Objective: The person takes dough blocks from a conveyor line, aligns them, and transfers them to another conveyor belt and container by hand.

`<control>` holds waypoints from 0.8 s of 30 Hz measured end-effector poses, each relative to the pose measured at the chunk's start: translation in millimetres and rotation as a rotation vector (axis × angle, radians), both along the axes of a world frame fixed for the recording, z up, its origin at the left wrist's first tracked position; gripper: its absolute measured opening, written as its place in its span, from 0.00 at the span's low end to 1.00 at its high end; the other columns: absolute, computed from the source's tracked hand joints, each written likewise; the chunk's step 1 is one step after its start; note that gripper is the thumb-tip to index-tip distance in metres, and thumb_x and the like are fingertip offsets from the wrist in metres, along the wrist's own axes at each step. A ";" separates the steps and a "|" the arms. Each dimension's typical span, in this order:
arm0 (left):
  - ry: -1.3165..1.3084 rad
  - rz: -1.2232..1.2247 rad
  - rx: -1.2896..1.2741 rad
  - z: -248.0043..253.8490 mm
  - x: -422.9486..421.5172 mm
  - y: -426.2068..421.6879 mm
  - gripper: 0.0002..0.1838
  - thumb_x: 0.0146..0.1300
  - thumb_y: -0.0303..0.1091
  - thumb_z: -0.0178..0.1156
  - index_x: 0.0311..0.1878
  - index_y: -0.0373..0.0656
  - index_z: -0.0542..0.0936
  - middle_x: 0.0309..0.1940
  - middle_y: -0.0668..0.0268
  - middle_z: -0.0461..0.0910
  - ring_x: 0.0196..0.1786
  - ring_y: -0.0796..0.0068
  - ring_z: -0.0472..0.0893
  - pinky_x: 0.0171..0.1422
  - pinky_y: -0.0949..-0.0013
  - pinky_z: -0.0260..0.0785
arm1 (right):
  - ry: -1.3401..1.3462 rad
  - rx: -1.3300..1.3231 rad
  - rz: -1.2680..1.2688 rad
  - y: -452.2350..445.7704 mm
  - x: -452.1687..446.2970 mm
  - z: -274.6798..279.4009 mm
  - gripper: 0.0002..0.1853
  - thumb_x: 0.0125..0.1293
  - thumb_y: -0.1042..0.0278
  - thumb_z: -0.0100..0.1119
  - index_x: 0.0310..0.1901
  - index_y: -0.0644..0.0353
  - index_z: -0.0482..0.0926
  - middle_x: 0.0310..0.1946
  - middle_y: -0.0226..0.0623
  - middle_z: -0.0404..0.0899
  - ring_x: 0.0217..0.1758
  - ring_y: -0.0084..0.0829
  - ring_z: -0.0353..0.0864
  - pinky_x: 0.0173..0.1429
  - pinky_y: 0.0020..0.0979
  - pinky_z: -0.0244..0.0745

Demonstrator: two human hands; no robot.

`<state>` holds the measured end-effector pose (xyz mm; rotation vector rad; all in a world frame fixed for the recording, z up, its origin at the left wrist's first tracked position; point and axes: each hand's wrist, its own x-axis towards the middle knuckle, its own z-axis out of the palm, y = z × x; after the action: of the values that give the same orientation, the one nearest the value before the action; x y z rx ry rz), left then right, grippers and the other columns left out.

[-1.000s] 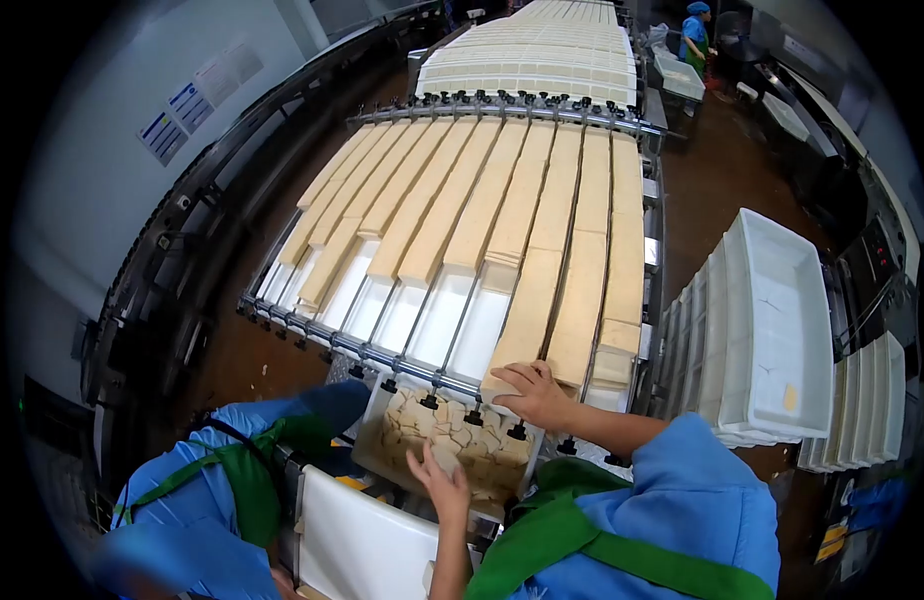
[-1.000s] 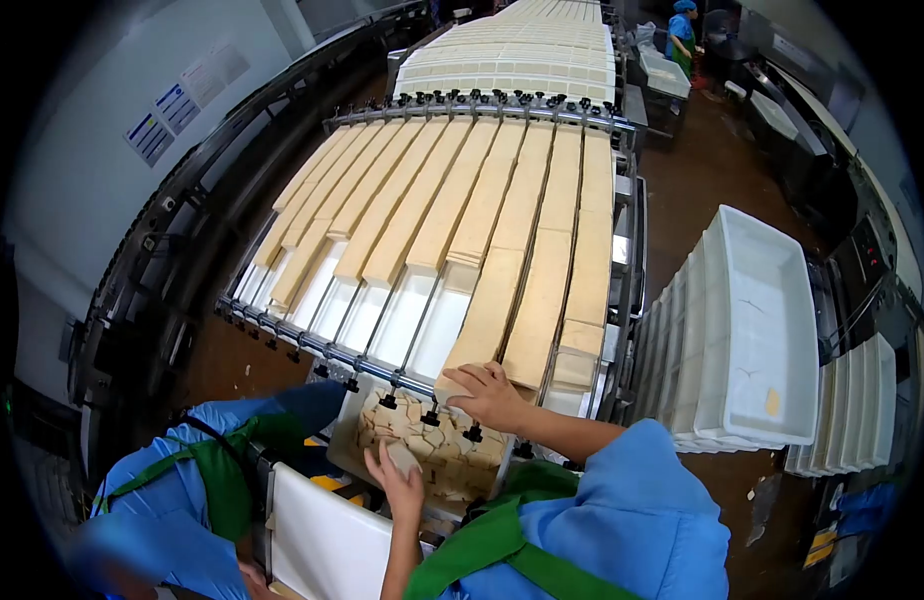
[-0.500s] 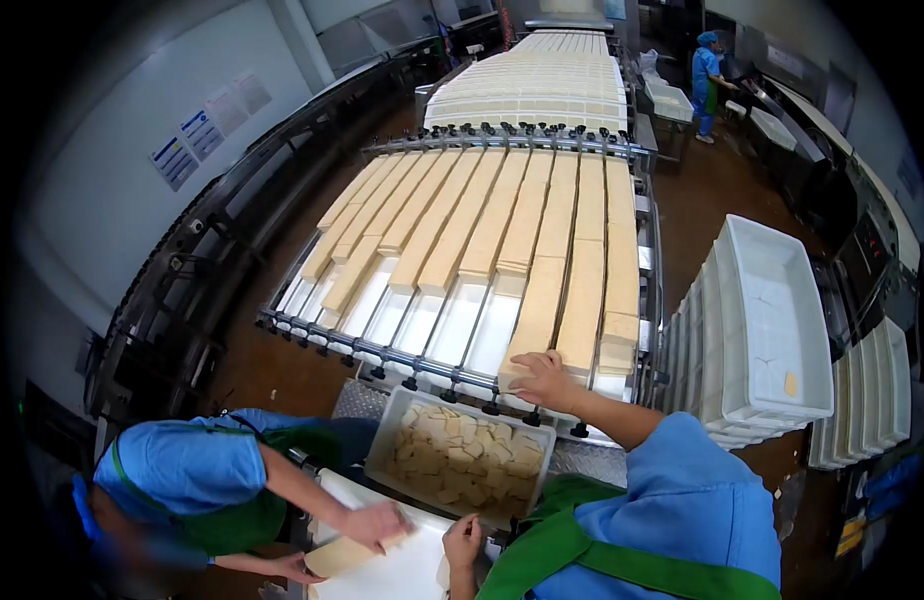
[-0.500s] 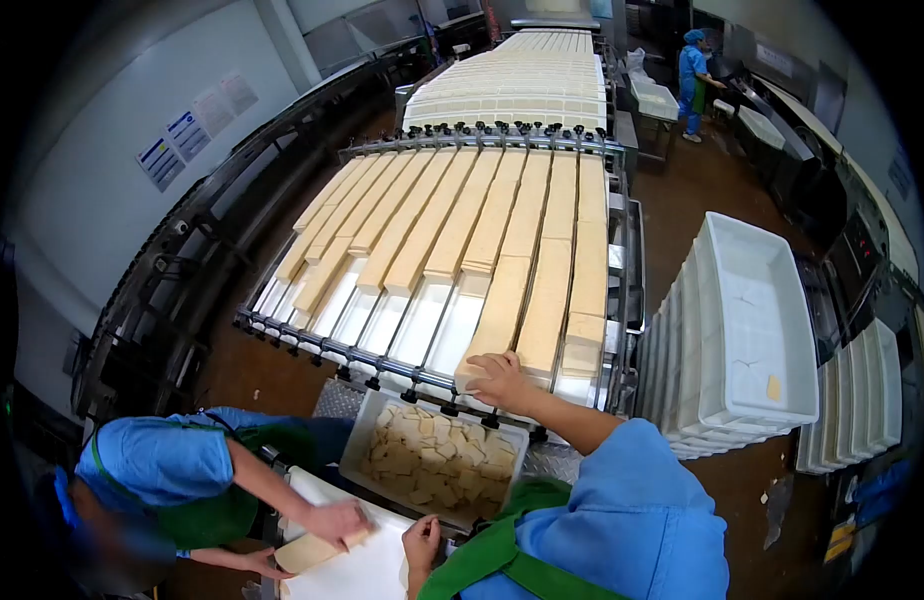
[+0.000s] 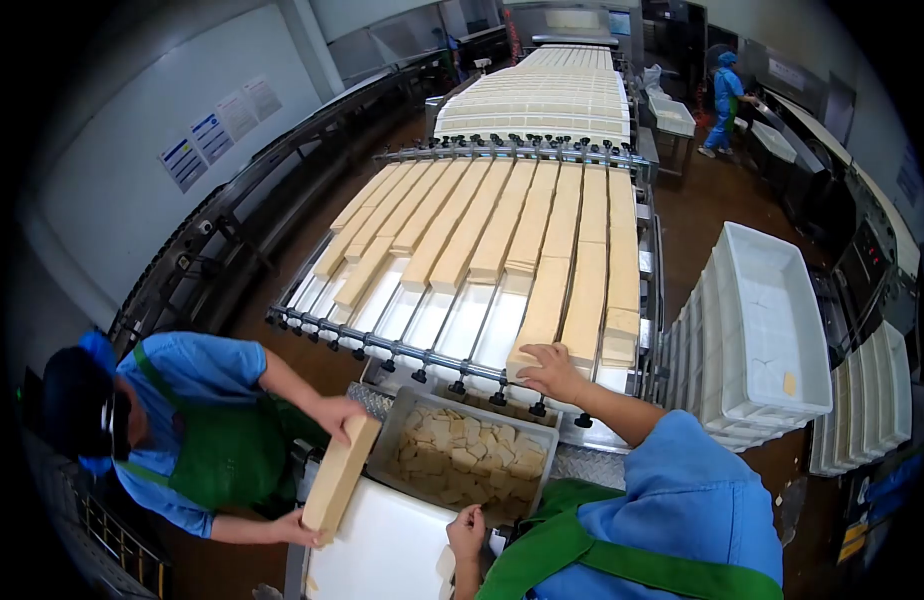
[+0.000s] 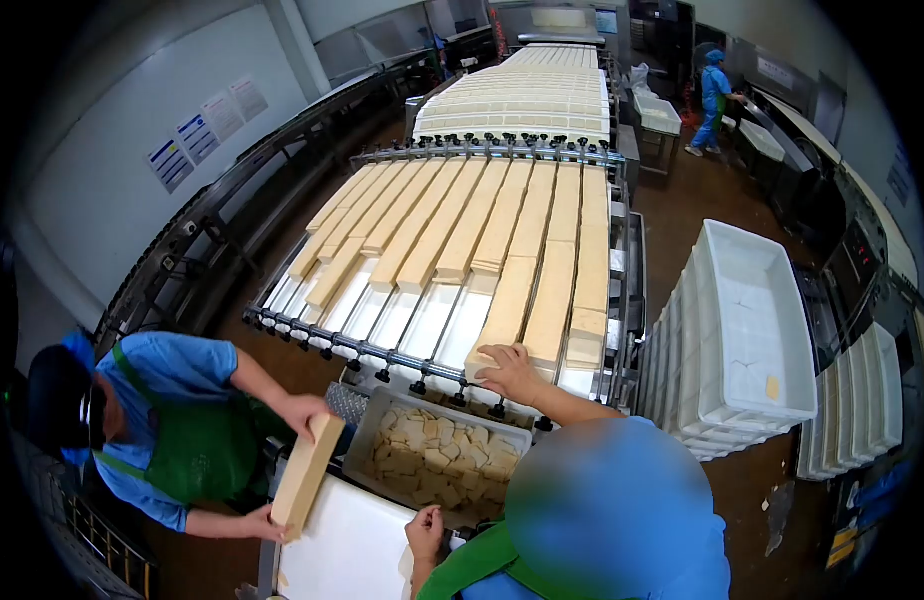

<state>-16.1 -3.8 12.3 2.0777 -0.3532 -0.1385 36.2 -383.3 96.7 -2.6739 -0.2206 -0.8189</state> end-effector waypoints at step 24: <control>-0.004 0.000 0.165 9.7 -1.2 -5.8 0.11 0.61 0.44 0.56 0.41 0.52 0.82 0.28 0.59 0.82 0.31 0.55 0.82 0.37 0.57 0.76 | -0.005 -0.114 -0.331 6.0 38.3 10.8 0.33 0.42 0.49 0.72 0.48 0.61 0.75 0.37 0.45 0.79 0.43 0.46 0.77 0.48 0.42 0.69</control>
<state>-17.3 -9.6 22.0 2.2410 -0.3537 -0.1684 74.5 -377.3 107.5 -2.8596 0.1854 -0.9327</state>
